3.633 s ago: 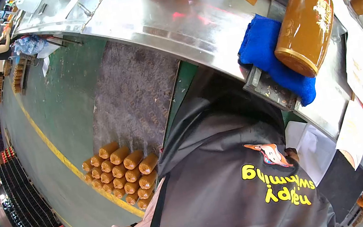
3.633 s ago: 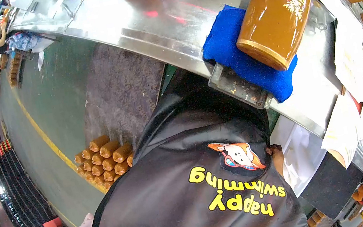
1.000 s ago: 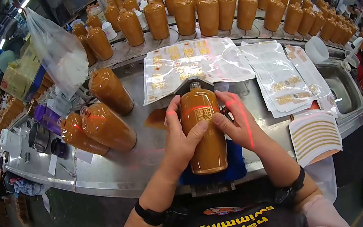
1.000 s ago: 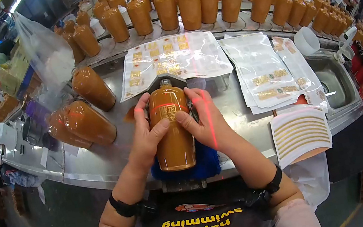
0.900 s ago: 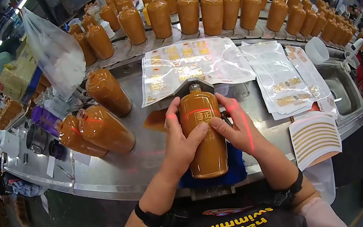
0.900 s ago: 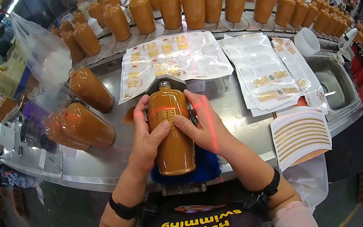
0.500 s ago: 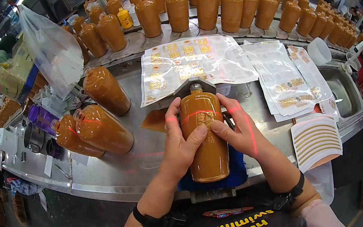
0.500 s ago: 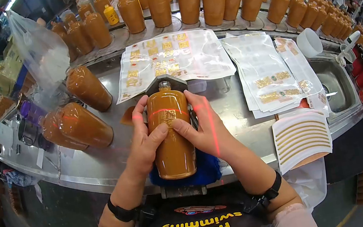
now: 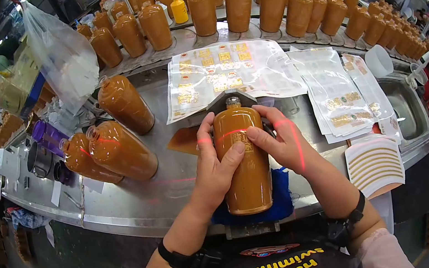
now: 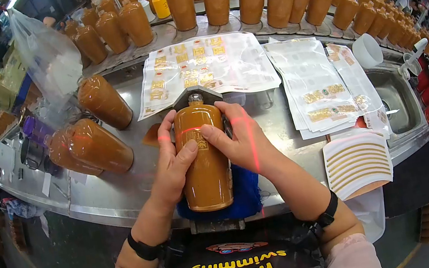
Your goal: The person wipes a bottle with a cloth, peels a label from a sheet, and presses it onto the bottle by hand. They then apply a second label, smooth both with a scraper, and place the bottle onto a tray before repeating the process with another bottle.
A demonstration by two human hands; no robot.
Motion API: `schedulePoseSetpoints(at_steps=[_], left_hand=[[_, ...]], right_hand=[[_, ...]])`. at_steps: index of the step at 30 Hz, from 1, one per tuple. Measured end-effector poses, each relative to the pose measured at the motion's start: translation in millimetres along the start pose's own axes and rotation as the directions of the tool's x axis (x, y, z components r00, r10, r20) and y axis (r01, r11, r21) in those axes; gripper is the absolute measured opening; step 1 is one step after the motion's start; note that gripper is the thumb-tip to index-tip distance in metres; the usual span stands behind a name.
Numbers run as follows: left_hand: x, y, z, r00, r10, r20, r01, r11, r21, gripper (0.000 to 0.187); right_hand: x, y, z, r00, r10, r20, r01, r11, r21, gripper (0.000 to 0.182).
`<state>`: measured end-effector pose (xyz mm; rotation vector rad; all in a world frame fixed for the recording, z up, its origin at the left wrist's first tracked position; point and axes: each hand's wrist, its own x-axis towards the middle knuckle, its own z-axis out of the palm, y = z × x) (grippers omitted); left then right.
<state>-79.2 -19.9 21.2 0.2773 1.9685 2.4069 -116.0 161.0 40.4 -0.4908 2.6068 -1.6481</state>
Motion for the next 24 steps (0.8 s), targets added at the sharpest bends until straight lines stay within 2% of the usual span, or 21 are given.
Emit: schedulePoseSetpoints(at_steps=[2,5,17,20,24], left_hand=[[0.7,-0.5,-2.1,1.0,0.003,0.01,-0.003,1.0,0.01,0.079],[-1.2,8.3,-1.2,0.998,-0.062,0.022,0.065,0.981,-0.182,0.075],[2.1,8.7,0.9,0.996,-0.067,0.056,0.078,0.973,-0.216,0.072],[0.0,5.1,1.8,1.0,-0.019,0.024,0.022,0.991,-0.132,0.074],[-3.7,3.9,0.8,0.999,-0.052,-0.005,0.049,0.956,-0.29,0.077]], right_hand=[[-0.4,-1.1,-0.9,1.0,0.004,0.016,-0.004,1.0,-0.001,0.071],[-2.6,-0.3,-0.9,1.0,-0.017,0.015,0.017,1.0,0.013,0.072],[-3.6,2.0,-0.6,1.0,-0.014,0.02,0.013,0.998,0.057,0.074],[-2.8,3.5,-0.5,0.999,0.01,0.032,-0.014,0.994,0.108,0.075],[-2.9,7.1,-2.9,0.997,0.013,0.075,-0.03,0.975,0.22,0.078]])
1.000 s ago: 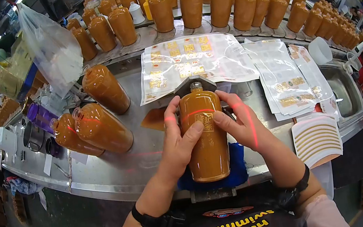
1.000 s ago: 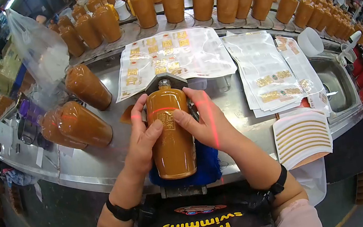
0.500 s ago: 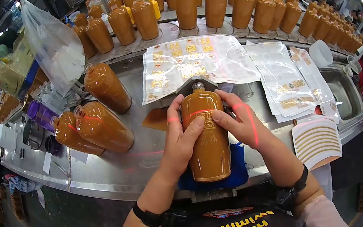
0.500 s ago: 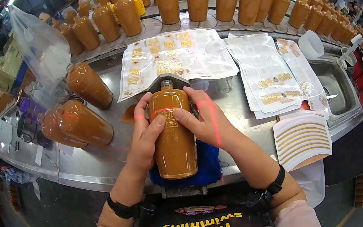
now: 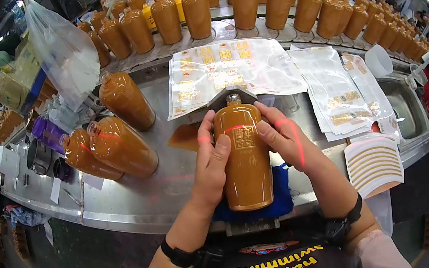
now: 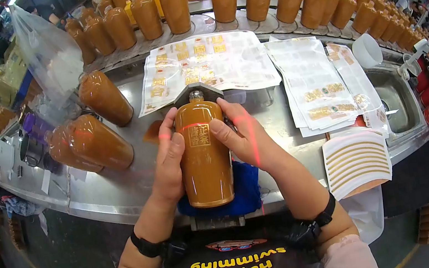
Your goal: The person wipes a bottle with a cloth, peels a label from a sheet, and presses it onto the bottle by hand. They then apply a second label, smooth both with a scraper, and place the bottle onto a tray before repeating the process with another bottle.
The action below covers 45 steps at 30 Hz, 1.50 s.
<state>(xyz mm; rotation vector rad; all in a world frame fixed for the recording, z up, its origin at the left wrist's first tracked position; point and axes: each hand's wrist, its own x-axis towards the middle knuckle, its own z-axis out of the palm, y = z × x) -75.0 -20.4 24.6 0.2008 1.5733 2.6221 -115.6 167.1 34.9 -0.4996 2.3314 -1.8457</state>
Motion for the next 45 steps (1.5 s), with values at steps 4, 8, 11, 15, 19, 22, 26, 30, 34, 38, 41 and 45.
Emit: schedulePoseSetpoints(at_steps=[4,8,11,15,19,22,26,30,34,38,41,45], left_hand=[[0.4,3.2,1.6,0.999,-0.011,0.038,0.01,0.999,0.037,0.08],[1.6,2.4,2.6,0.999,0.018,0.036,-0.022,0.992,0.124,0.081],[2.8,1.0,0.2,0.998,0.039,0.043,-0.045,0.987,0.152,0.079],[5.1,2.1,-3.1,1.0,0.0,0.021,-0.002,0.998,0.065,0.076],[14.4,10.3,-0.7,1.0,-0.01,-0.009,0.01,0.995,0.096,0.07],[19.0,8.5,-3.3,1.0,-0.004,-0.008,0.005,0.982,0.191,0.068],[19.7,7.1,-2.3,1.0,0.001,-0.006,0.0,0.988,0.157,0.068],[18.8,6.3,-1.9,1.0,0.003,-0.009,-0.002,0.988,0.157,0.069],[17.6,6.5,-1.7,1.0,-0.005,-0.009,0.007,0.989,0.15,0.069],[18.2,8.2,-2.0,1.0,-0.014,0.001,0.014,0.989,0.149,0.068],[19.5,6.0,-5.8,1.0,-0.004,0.005,0.003,0.986,0.168,0.068],[14.3,13.1,-2.9,0.998,-0.052,-0.022,0.05,0.995,-0.081,0.07]], right_hand=[[-0.8,-4.8,0.7,0.997,-0.074,0.002,0.074,0.987,-0.14,0.08],[-0.6,-5.1,1.7,0.998,-0.064,-0.005,0.062,0.981,-0.182,0.079],[-0.8,-8.3,2.8,0.998,-0.058,-0.012,0.055,0.982,-0.179,0.079],[-1.4,-1.1,0.2,1.0,-0.008,-0.004,0.008,0.999,-0.037,0.08],[-1.3,-5.6,3.5,0.998,-0.066,-0.012,0.063,0.986,-0.153,0.081],[-1.2,-6.3,4.0,0.997,-0.074,-0.009,0.071,0.98,-0.185,0.082],[-1.9,-6.2,3.4,0.997,-0.074,-0.01,0.07,0.977,-0.2,0.083],[-2.3,-7.6,3.4,0.998,-0.065,-0.006,0.063,0.979,-0.195,0.081],[-1.6,-2.5,4.1,0.998,-0.056,-0.024,0.052,0.991,-0.125,0.077],[-1.5,-5.6,4.6,0.998,-0.064,-0.023,0.06,0.988,-0.145,0.075],[-1.0,-8.2,4.9,0.999,-0.05,-0.022,0.047,0.989,-0.138,0.076],[0.4,-2.2,3.3,0.998,-0.056,-0.021,0.052,0.987,-0.153,0.076]])
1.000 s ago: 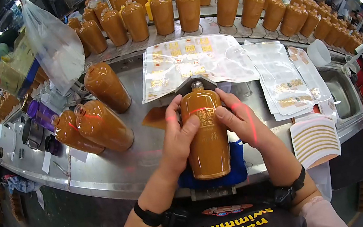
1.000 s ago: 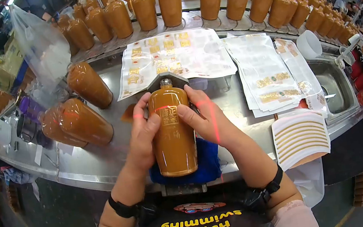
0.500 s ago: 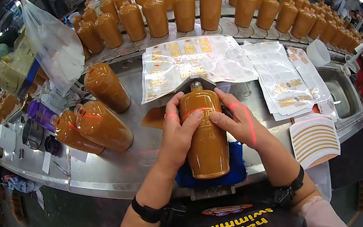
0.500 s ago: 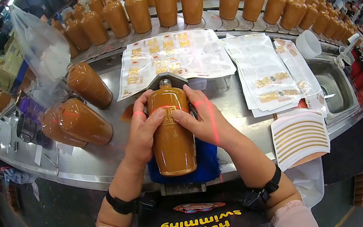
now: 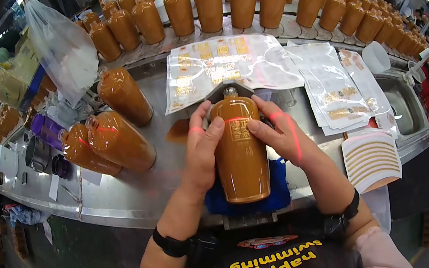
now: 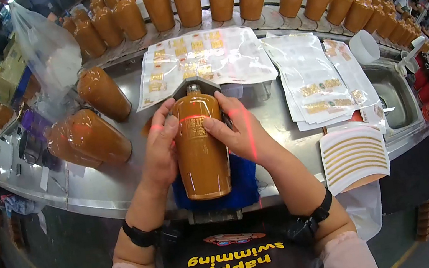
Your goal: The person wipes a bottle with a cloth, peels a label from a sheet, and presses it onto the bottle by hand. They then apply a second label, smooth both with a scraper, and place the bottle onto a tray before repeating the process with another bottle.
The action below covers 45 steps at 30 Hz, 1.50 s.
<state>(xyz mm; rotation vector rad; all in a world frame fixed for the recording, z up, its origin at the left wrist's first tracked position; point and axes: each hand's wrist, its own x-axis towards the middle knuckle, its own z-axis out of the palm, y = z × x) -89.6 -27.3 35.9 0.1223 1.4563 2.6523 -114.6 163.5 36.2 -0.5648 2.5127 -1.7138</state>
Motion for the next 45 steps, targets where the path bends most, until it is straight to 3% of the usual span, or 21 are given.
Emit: schedulePoseSetpoints(at_steps=[4,10,12,13,16,17,19,20,22,25,27,28,29,31,32,37,38,40,42,43,45], left_hand=[[-14.8,-1.1,6.4,0.999,0.046,0.008,-0.047,0.964,0.26,0.081],[-10.6,-18.6,-5.8,0.986,0.166,0.004,-0.141,0.824,0.548,0.088],[-10.0,-21.4,-6.8,0.986,0.168,-0.007,-0.133,0.804,0.58,0.089],[-10.6,-21.1,-6.7,0.986,0.169,-0.002,-0.136,0.8,0.584,0.087],[-10.6,-18.8,-4.1,0.984,0.176,0.014,-0.159,0.845,0.511,0.086],[-11.1,-18.6,-4.4,0.985,0.173,0.017,-0.157,0.841,0.518,0.086],[-11.7,-18.3,-5.0,0.986,0.167,0.02,-0.152,0.834,0.53,0.084],[-13.4,-15.1,-3.0,0.989,0.146,0.024,-0.141,0.878,0.457,0.084],[-20.4,-8.2,2.2,0.995,0.095,0.038,-0.102,0.948,0.301,0.083],[-18.1,-9.5,-7.8,0.917,0.386,0.103,-0.396,0.845,0.36,0.077],[-10.4,9.5,-15.7,0.814,0.417,0.404,-0.57,0.435,0.697,0.074],[-9.6,17.8,-16.6,0.759,0.358,0.544,-0.626,0.169,0.761,0.074],[-11.7,20.4,-14.0,0.719,0.36,0.594,-0.654,0.061,0.754,0.069],[-25.7,20.6,-17.1,0.703,0.306,0.642,-0.684,0.045,0.728,0.066],[-36.6,20.3,-20.8,0.696,0.277,0.662,-0.696,0.038,0.717,0.065],[-78.9,-14.3,-26.9,0.823,0.346,0.45,-0.516,0.123,0.848,0.099],[-81.0,-17.3,-27.9,0.858,0.299,0.417,-0.47,0.132,0.873,0.1],[-79.7,-19.9,-28.9,0.913,0.207,0.351,-0.383,0.147,0.912,0.102],[-79.1,-16.6,-27.3,0.897,0.228,0.379,-0.404,0.073,0.912,0.101],[-78.9,-18.6,-29.0,0.878,0.257,0.403,-0.419,0.011,0.908,0.1],[-82.8,-18.2,-28.3,0.863,0.271,0.426,-0.427,-0.058,0.903,0.099]], right_hand=[[-1.0,-2.9,-1.3,1.0,-0.019,-0.012,0.018,0.998,-0.058,0.075],[7.7,-34.6,-38.8,0.895,-0.423,-0.141,0.364,0.876,-0.317,0.04],[18.5,-79.7,-53.1,0.969,-0.216,0.121,0.247,0.844,-0.476,0.033],[26.4,-94.6,-48.5,0.951,-0.244,0.188,0.308,0.759,-0.573,0.025],[64.4,-95.7,-40.0,0.75,-0.261,0.608,0.593,0.673,-0.442,0.028],[72.1,-99.5,-35.6,0.783,-0.13,0.609,0.505,0.704,-0.5,0.025],[75.9,-83.4,-33.7,0.8,-0.426,0.423,0.6,0.53,-0.6,0.018],[74.3,-77.3,-33.5,0.718,-0.618,0.322,0.636,0.394,-0.663,0.015],[42.4,-63.4,-26.6,0.644,-0.704,0.3,0.635,0.273,-0.723,0.011],[-13.3,-49.8,-14.9,0.629,-0.742,0.233,0.724,0.45,-0.522,0.022],[-33.2,-49.8,-18.0,0.701,-0.677,0.227,0.701,0.594,-0.393,0.024],[-36.3,-49.4,-19.8,0.736,-0.643,0.212,0.675,0.673,-0.302,0.024],[-36.6,-47.5,-23.7,0.813,-0.555,0.179,0.581,0.745,-0.328,0.022],[-28.2,-47.1,-35.9,0.942,-0.323,0.089,0.335,0.902,-0.273,0.022],[-21.5,-58.4,-41.6,0.994,-0.078,0.071,0.091,0.974,-0.21,0.021],[27.6,-53.4,-22.2,0.9,-0.413,0.139,0.435,0.871,-0.229,0.018],[37.9,-55.1,-15.7,0.783,-0.62,0.051,0.58,0.697,-0.422,0.018],[28.3,-69.2,-19.9,0.644,-0.693,0.324,0.684,0.331,-0.65,0.022],[-3.4,-71.2,-8.8,0.593,-0.666,0.452,0.799,0.417,-0.434,0.024],[-13.3,-82.7,-11.7,0.645,-0.574,0.505,0.747,0.611,-0.261,0.019],[5.1,-62.3,-17.3,0.756,-0.518,0.4,0.631,0.738,-0.238,0.018]])
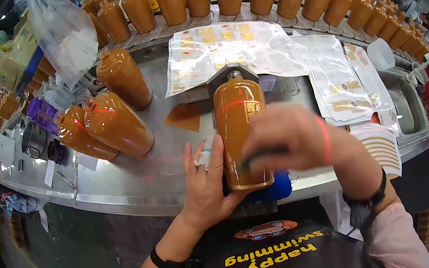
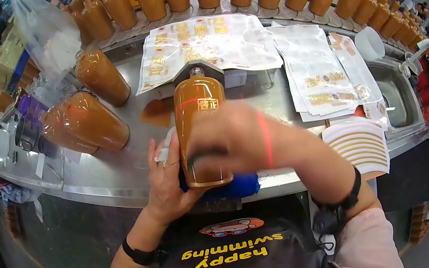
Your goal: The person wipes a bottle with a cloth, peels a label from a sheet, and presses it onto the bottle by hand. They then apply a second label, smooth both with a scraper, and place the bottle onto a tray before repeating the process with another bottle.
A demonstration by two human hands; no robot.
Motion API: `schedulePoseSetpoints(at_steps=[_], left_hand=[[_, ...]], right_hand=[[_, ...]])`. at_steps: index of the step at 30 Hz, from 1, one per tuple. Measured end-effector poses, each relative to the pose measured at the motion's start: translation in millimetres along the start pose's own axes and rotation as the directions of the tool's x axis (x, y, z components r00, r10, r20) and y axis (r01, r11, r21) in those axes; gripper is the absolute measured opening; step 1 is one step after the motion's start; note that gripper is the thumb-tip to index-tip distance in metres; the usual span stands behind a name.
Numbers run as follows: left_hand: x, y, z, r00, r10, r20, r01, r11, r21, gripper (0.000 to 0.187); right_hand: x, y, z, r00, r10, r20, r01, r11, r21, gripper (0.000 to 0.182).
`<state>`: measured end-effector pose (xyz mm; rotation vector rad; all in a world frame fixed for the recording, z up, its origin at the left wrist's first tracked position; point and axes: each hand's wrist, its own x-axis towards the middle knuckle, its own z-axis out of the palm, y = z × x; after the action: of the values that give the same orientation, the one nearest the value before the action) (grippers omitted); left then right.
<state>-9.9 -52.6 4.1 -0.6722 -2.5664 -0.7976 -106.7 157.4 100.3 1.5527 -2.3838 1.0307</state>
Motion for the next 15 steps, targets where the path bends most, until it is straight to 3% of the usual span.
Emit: schedulePoseSetpoints(at_steps=[1,2,3,5,7,9,11,12,13,15], left_hand=[[4.5,3.4,-3.6,1.0,0.004,-0.003,-0.004,1.0,0.01,0.099],[7.0,6.5,-5.1,1.0,0.009,-0.007,-0.009,1.0,0.017,0.099],[5.3,6.0,-3.4,1.0,0.004,0.001,-0.004,1.0,0.0,0.099],[-0.6,0.0,1.5,1.0,-0.008,0.009,0.008,1.0,-0.029,0.1],[0.3,-2.9,5.8,0.999,-0.045,0.027,0.049,0.986,-0.161,0.1],[-0.8,-1.2,7.0,0.997,-0.07,0.018,0.073,0.969,-0.238,0.098],[2.1,0.9,5.3,0.997,-0.072,-0.041,0.059,0.965,-0.255,0.093],[6.8,0.6,-4.1,1.0,0.019,-0.021,-0.022,0.981,-0.194,0.088],[13.4,0.8,-19.3,0.995,0.104,0.007,-0.102,0.986,-0.134,0.083],[29.5,-4.5,-29.2,0.977,0.21,0.036,-0.207,0.975,-0.074,0.072]], right_hand=[[2.4,18.8,0.2,0.997,0.071,-0.043,-0.069,0.997,0.044,0.018],[7.0,32.2,5.1,0.924,0.23,-0.304,-0.232,0.972,0.03,0.019],[7.5,44.7,0.8,0.858,0.144,-0.492,-0.246,0.958,-0.148,0.018],[-8.3,25.6,-0.7,0.915,0.119,-0.386,-0.214,0.953,-0.215,0.019],[-20.2,0.3,-4.9,0.994,0.09,-0.058,-0.071,0.96,0.271,0.017],[-29.2,11.5,2.4,0.937,0.337,-0.092,-0.293,0.902,0.316,0.016],[-32.2,39.1,9.1,0.713,0.54,-0.447,-0.459,0.841,0.285,0.015],[-36.2,46.0,1.7,0.766,0.363,-0.531,-0.418,0.908,0.019,0.014],[-41.7,43.2,-2.2,0.784,0.383,-0.489,-0.388,0.917,0.096,0.014],[-51.5,27.3,-3.1,0.745,0.558,-0.366,-0.483,0.829,0.281,0.014]])
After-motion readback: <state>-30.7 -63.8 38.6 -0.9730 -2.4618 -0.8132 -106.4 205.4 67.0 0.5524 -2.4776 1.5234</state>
